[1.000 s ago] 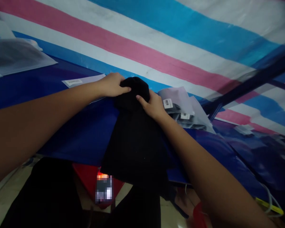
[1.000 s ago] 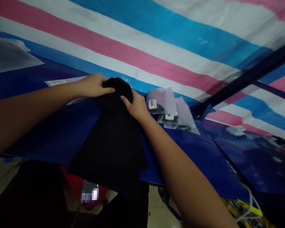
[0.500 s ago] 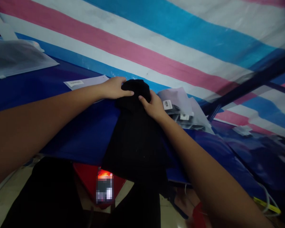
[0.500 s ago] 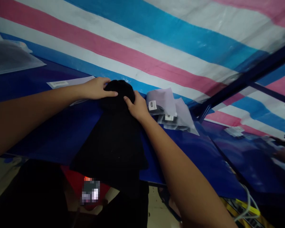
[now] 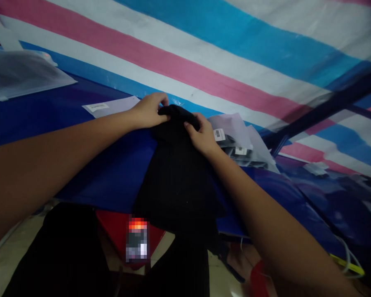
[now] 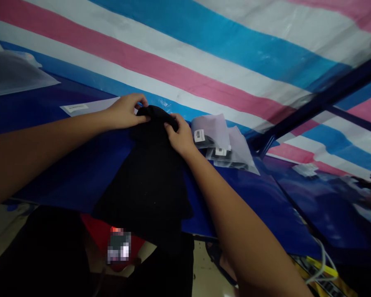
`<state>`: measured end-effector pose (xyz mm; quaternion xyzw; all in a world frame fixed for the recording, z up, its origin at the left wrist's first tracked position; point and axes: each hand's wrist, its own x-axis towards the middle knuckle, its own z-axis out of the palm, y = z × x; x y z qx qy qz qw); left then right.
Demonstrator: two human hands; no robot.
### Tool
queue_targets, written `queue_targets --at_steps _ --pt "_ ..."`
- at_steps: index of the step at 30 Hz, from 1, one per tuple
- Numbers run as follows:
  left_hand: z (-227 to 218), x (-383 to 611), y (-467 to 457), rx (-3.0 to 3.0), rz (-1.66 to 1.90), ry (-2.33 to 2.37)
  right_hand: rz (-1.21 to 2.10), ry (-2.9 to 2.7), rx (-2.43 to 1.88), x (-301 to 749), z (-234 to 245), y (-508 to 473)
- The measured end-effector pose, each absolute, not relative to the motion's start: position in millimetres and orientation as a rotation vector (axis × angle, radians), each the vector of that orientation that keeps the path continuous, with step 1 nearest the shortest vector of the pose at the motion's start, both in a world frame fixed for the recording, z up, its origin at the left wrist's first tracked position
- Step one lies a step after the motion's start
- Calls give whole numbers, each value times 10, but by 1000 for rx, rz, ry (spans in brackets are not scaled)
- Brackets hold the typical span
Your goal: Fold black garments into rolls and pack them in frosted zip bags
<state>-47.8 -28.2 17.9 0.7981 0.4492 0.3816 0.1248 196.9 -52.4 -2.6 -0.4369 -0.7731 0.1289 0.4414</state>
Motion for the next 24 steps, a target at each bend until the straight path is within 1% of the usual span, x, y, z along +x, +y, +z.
queue_targets --at_steps 4,7,13,18,24 --pt "162 -436 -294 2249 1198 1161 379 -1898 -1081 1947 10 -532" --pt "197 -402 -350 2358 1205 1122 344 -1903 -1047 1930 52 -568" --pt "295 -412 -461 2562 1118 1140 72 -1931 -986 1875 161 -725" --pt "334 -399 -516 2696 983 1102 -49 -2049 -850 1838 244 -846" --pt "363 -355 -575 2734 964 1064 -196 -2078 -779 1844 299 -891"
